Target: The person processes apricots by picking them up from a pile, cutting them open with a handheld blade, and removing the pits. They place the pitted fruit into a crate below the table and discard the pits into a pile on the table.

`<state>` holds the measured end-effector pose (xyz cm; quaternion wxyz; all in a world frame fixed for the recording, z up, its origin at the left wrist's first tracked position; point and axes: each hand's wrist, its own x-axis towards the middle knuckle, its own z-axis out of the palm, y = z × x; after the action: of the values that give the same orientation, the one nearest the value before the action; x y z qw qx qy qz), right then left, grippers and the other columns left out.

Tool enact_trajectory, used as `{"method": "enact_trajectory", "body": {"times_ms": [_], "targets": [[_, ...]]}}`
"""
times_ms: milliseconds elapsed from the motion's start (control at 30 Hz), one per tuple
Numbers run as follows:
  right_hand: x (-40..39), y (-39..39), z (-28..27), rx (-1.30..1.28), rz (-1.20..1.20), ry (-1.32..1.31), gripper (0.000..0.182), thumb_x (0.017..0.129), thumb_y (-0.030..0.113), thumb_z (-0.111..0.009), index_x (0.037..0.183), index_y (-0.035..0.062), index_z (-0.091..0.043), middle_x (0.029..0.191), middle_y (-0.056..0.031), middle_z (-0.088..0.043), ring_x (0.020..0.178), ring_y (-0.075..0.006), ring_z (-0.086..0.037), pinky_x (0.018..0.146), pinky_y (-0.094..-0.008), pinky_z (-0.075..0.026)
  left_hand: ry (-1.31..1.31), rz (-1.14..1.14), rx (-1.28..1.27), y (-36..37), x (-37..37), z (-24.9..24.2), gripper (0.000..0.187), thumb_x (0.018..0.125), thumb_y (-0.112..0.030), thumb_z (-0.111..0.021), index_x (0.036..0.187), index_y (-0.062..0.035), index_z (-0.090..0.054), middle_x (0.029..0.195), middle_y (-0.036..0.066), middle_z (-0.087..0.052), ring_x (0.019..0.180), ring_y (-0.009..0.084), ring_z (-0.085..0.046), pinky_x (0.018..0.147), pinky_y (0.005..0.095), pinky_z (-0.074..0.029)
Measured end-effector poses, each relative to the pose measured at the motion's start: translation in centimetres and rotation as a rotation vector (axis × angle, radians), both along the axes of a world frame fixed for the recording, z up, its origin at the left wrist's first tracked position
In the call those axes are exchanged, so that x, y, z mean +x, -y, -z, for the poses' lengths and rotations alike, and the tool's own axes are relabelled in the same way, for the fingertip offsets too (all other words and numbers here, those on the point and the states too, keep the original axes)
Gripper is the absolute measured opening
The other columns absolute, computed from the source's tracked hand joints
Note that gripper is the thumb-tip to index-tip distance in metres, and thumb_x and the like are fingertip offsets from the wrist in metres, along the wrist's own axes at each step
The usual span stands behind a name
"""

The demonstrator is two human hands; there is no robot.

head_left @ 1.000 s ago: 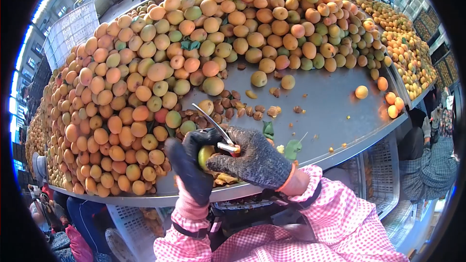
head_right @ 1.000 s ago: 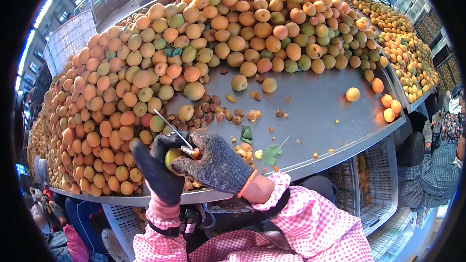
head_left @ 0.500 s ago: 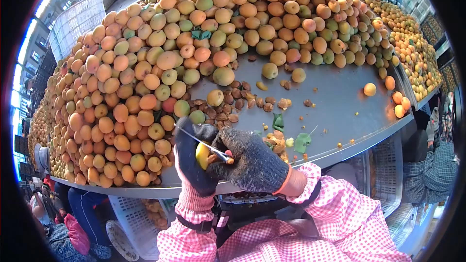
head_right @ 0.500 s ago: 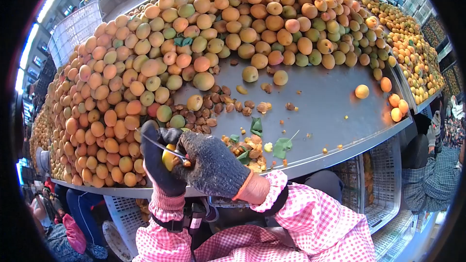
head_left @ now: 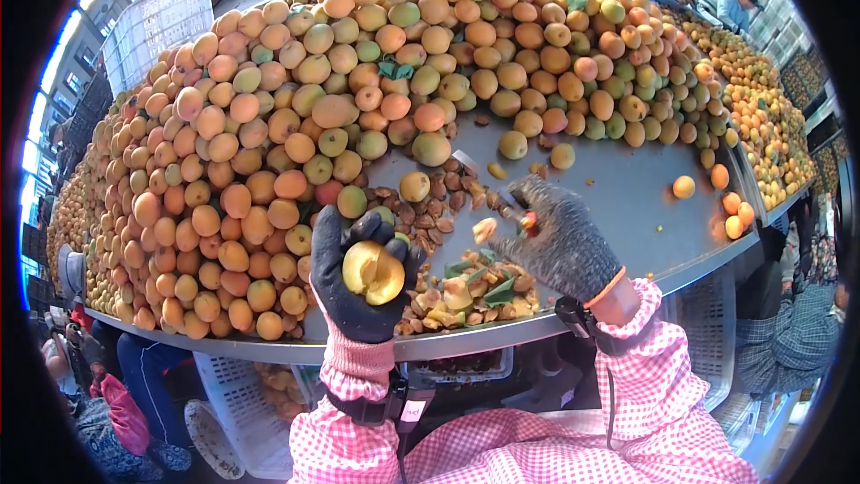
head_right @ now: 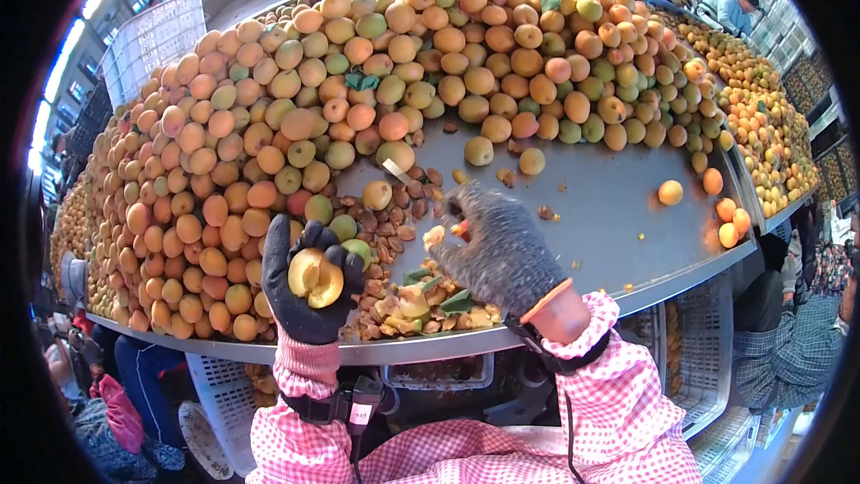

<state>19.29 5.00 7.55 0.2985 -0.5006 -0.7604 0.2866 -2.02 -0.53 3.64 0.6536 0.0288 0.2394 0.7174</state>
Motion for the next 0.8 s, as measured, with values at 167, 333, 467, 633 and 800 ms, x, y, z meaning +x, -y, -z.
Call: {"method": "enact_trajectory", "body": {"times_ms": [167,333,467,633,800], "targets": [[-1.7,-5.9,2.4,0.297,-0.057,0.041,0.032,0.071,0.01,-0.069,0.101,0.0044,-0.059,0.083,-0.0147,-0.062,0.075,-0.0282,-0.063,0.066,-0.0355,-0.049,-0.401,-0.128,0.058,1.9,-0.5,-0.2,0.03,0.096,-0.029,-0.043,0.119,-0.0103,-0.047,0.09,0.004,-0.055,0.072,0.0172,-0.057,0.056,0.0365,-0.054],[-7.1,-10.0,4.1,0.268,-0.234,0.551,0.044,0.072,0.004,-0.062,0.115,0.012,-0.057,0.089,-0.0164,-0.064,0.081,-0.028,-0.065,0.067,-0.0363,-0.051,-1.094,-0.431,0.234,3.0,-2.5,0.8,0.049,0.092,-0.006,-0.048,0.138,-0.01,-0.033,0.094,0.008,-0.052,0.071,0.0167,-0.055,0.054,0.0332,-0.054],[-9.5,-13.0,4.3,-0.298,-0.276,0.513,0.056,0.073,0.009,-0.062,0.127,0.0176,-0.05,0.089,-0.0183,-0.065,0.081,-0.0304,-0.065,0.065,-0.0397,-0.052,-1.487,-0.639,0.122,6.2,-5.6,-1.3,0.043,0.094,-0.011,-0.046,0.136,-0.0114,-0.039,0.093,0.008,-0.054,0.07,0.0219,-0.055,0.06,0.0397,-0.053],[-7.2,-14.6,9.2,0.086,-0.26,0.269,0.055,0.066,0.017,-0.073,0.117,0.0018,-0.057,0.109,-0.0154,-0.063,0.098,-0.0248,-0.062,0.085,-0.0354,-0.049,-0.487,-0.399,0.162,13.9,-14.9,-2.3,0.035,0.097,-0.035,-0.04,0.113,-0.0078,-0.054,0.093,0.011,-0.061,0.072,0.0226,-0.057,0.061,0.0366,-0.049],[-5.2,-4.6,-2.9,-0.429,-0.392,-0.258,0.054,0.069,0.014,-0.08,0.115,0.0021,-0.053,0.091,-0.0055,-0.065,0.079,-0.01,-0.062,0.065,-0.0228,-0.053,-1.399,-0.557,-0.641,21.0,-20.8,0.8,0.042,0.093,-0.022,-0.054,0.127,0.0004,-0.042,0.113,0.009,-0.055,0.095,0.0154,-0.055,0.083,0.0277,-0.046]]}}
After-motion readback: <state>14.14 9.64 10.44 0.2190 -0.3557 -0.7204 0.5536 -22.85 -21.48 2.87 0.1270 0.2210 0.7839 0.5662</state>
